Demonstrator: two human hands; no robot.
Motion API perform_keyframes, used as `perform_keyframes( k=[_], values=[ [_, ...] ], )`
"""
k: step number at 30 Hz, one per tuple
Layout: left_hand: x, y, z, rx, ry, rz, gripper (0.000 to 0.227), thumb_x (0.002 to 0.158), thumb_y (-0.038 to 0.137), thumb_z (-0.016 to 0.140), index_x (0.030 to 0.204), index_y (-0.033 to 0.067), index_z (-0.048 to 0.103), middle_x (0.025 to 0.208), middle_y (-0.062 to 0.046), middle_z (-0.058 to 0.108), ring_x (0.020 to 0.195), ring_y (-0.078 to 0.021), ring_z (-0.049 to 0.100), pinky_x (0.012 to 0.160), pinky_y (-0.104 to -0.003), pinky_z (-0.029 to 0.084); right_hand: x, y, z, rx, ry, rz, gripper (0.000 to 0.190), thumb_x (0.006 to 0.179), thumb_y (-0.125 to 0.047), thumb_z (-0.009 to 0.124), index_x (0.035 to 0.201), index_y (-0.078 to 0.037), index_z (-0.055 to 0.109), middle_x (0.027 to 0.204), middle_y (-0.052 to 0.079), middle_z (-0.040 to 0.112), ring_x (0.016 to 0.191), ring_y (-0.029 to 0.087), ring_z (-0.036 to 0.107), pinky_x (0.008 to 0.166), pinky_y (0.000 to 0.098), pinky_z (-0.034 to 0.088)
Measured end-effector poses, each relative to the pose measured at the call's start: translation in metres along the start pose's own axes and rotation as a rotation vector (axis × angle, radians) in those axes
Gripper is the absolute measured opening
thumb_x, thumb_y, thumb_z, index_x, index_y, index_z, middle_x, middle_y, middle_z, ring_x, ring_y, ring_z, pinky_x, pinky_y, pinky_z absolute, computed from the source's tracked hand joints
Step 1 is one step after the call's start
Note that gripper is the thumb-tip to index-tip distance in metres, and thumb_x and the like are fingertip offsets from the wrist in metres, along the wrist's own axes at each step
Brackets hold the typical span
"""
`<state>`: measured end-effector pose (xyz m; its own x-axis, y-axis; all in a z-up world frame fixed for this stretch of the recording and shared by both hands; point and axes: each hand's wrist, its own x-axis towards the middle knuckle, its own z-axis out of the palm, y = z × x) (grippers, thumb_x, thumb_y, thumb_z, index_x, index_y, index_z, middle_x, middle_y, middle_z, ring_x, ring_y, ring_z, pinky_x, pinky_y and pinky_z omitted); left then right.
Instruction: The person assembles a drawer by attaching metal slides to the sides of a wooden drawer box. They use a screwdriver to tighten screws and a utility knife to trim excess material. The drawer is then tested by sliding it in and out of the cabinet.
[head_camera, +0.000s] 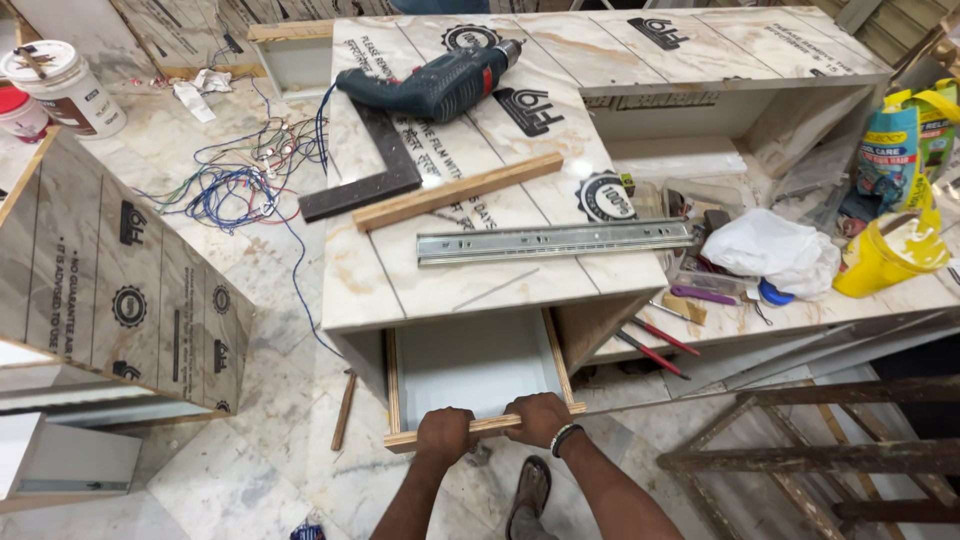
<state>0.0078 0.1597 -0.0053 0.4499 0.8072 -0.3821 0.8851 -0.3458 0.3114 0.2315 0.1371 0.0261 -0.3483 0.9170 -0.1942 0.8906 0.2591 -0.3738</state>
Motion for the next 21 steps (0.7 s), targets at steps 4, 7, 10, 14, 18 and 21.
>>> perform_keyframes(
  k=[4, 7, 10, 14, 18, 21],
  values=[
    [0.027, -0.007, -0.020, -0.036, 0.008, 0.005, 0.028, 0.084, 0.040, 0.079, 0.101, 0.0190, 0.076, 0.094, -0.006, 0.076, 0.092, -0.0267, 0.072, 0.084, -0.043, 0.055, 0.031, 0.015, -0.010, -0.019, 0.004, -0.031, 0.029, 0.079, -0.043, 0.076, 0.096, -0.020, 0.077, 0.095, 0.003, 0.075, 0.087, 0.027, 0.071, 0.079, 0.0427, 0.056],
    [0.048, -0.014, -0.028, -0.040, 0.017, -0.004, 0.029, 0.084, 0.043, 0.079, 0.101, 0.0193, 0.076, 0.093, -0.007, 0.075, 0.090, -0.0271, 0.072, 0.083, -0.044, 0.055, 0.055, 0.028, -0.013, -0.029, 0.006, -0.034, 0.030, 0.079, -0.045, 0.075, 0.097, -0.021, 0.077, 0.095, 0.003, 0.075, 0.087, 0.027, 0.071, 0.079, 0.0433, 0.056],
    [0.057, -0.018, -0.029, -0.051, 0.118, 0.025, 0.029, 0.081, 0.044, 0.079, 0.099, 0.0200, 0.077, 0.090, -0.006, 0.075, 0.086, -0.0267, 0.073, 0.080, -0.043, 0.057, 0.064, 0.034, -0.009, -0.025, 0.010, -0.040, 0.032, 0.077, -0.046, 0.076, 0.098, -0.022, 0.077, 0.095, 0.004, 0.075, 0.087, 0.027, 0.071, 0.078, 0.0438, 0.056],
    [0.060, -0.016, -0.033, -0.060, 0.086, -0.013, 0.030, 0.082, 0.046, 0.079, 0.096, 0.0197, 0.079, 0.089, -0.007, 0.075, 0.086, -0.0277, 0.072, 0.080, -0.043, 0.056, 0.067, 0.037, -0.010, -0.017, 0.027, -0.047, 0.031, 0.078, -0.046, 0.075, 0.097, -0.023, 0.077, 0.095, 0.003, 0.075, 0.087, 0.027, 0.071, 0.078, 0.0441, 0.056],
    [0.051, -0.011, -0.034, -0.056, 0.065, -0.030, 0.028, 0.082, 0.044, 0.079, 0.097, 0.0206, 0.079, 0.089, -0.007, 0.076, 0.086, -0.0275, 0.073, 0.079, -0.043, 0.057, 0.060, 0.032, -0.009, -0.042, 0.014, -0.044, 0.030, 0.079, -0.047, 0.075, 0.097, -0.022, 0.077, 0.094, 0.002, 0.075, 0.087, 0.027, 0.071, 0.078, 0.0439, 0.055],
    [0.044, -0.007, -0.031, -0.036, 0.050, -0.019, 0.029, 0.082, 0.045, 0.079, 0.098, 0.0202, 0.078, 0.089, -0.006, 0.076, 0.085, -0.0272, 0.073, 0.079, -0.042, 0.057, 0.053, 0.029, -0.008, -0.043, -0.018, -0.031, 0.029, 0.080, -0.045, 0.073, 0.097, -0.023, 0.077, 0.093, 0.002, 0.075, 0.087, 0.025, 0.071, 0.079, 0.0423, 0.055]
  ],
)
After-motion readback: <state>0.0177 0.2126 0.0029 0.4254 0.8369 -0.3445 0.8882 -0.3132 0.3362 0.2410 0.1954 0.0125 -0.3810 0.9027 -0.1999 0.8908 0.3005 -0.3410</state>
